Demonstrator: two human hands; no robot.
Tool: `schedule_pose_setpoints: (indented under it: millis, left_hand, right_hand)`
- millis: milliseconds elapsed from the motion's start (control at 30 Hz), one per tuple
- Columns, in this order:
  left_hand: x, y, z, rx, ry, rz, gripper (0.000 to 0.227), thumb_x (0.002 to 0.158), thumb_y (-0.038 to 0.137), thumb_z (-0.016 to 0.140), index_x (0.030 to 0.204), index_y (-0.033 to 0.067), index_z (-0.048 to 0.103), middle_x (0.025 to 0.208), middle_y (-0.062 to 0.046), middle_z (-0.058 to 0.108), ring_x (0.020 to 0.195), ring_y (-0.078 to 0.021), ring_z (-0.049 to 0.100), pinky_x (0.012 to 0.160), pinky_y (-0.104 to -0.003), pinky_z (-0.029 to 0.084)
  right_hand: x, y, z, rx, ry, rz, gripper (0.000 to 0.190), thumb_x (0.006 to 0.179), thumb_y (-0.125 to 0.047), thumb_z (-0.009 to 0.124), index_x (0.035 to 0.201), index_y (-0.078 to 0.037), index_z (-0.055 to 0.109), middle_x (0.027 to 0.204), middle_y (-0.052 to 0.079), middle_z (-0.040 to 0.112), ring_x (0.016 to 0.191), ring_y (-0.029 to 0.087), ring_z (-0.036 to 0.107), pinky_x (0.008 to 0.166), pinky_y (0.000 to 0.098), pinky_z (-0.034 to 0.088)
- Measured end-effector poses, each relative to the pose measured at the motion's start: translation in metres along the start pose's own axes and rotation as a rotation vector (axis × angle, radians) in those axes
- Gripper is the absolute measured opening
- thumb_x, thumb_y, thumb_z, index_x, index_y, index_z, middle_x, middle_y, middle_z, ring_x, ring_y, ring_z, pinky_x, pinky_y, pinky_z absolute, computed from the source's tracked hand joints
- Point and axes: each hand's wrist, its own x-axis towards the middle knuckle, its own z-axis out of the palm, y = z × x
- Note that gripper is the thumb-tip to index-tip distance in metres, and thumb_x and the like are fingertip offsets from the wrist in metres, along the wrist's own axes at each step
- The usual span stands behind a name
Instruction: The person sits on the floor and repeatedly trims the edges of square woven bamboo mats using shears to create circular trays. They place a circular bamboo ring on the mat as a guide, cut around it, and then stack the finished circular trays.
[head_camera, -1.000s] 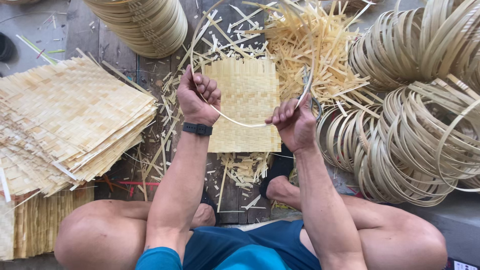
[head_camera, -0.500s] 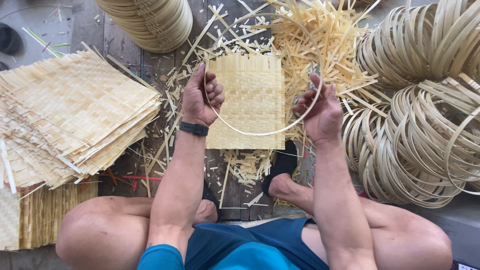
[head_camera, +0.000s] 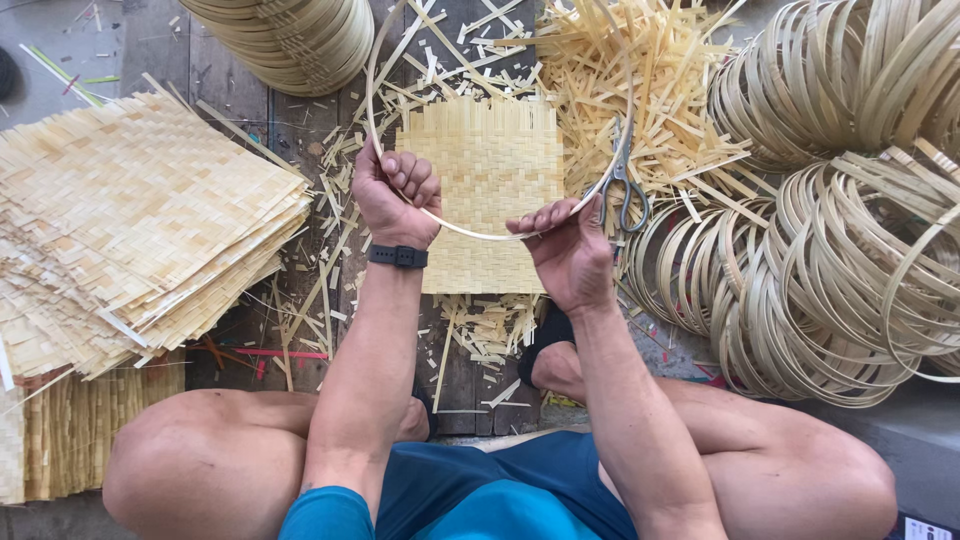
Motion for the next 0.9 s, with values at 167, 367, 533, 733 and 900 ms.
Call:
schedule_pose_setpoints:
  millis: [167, 367, 533, 733, 900]
  left_hand:
    - [-0.003, 0.003, 0.004, -0.062, 0.092, -0.034, 0.054, 0.103, 0.04, 0.052, 0.056, 0.0146, 0.043, 0.048, 0.004, 0.029, 0.044, -0.0101, 0.023, 0.037, -0.025, 0.02]
    - [0.002, 0.015, 0.007, -0.057, 0.114, -0.016, 0.052, 0.101, 0.036, 0.053, 0.056, 0.0144, 0.044, 0.048, 0.005, 0.03, 0.042, -0.0093, 0.024, 0.036, -0.025, 0.02]
    - [0.001, 0.02, 0.006, 0.026, 0.026, -0.064, 0.05, 0.103, 0.039, 0.057, 0.061, 0.014, 0.048, 0.051, 0.004, 0.035, 0.045, -0.0092, 0.029, 0.039, -0.024, 0.025]
    - [-0.007, 0.028, 0.004, 0.396, -0.034, -0.152, 0.043, 0.1, 0.045, 0.064, 0.076, 0.0102, 0.061, 0.058, 0.004, 0.044, 0.048, -0.0082, 0.037, 0.041, -0.023, 0.03]
    - [-0.006, 0.02, -0.009, 0.429, -0.015, -0.226, 0.037, 0.101, 0.04, 0.063, 0.082, 0.008, 0.064, 0.058, 0.005, 0.044, 0.048, -0.0065, 0.037, 0.042, -0.021, 0.03]
  right_hand:
    - [-0.003, 0.01, 0.002, -0.026, -0.085, -0.057, 0.053, 0.108, -0.054, 0.049, 0.079, -0.01, 0.052, 0.077, 0.005, 0.053, 0.083, 0.023, 0.06, 0.09, 0.0479, 0.053]
    - [-0.006, 0.022, -0.002, -0.014, -0.07, -0.004, 0.053, 0.105, -0.055, 0.048, 0.077, -0.011, 0.049, 0.077, 0.003, 0.05, 0.083, 0.021, 0.058, 0.094, 0.0466, 0.052]
    - [-0.007, 0.02, 0.006, 0.022, -0.014, 0.014, 0.049, 0.109, -0.049, 0.045, 0.084, -0.009, 0.059, 0.083, 0.007, 0.06, 0.086, 0.025, 0.064, 0.101, 0.0552, 0.055]
    - [0.016, -0.04, 0.006, -0.177, 0.311, -0.116, 0.042, 0.102, -0.04, 0.039, 0.125, -0.015, 0.063, 0.089, 0.01, 0.071, 0.085, 0.024, 0.071, 0.084, 0.0465, 0.061]
    - [0.037, -0.068, -0.031, -0.363, 0.25, -0.118, 0.036, 0.107, -0.029, 0.057, 0.137, -0.009, 0.063, 0.084, 0.004, 0.067, 0.067, 0.012, 0.061, 0.058, 0.028, 0.05]
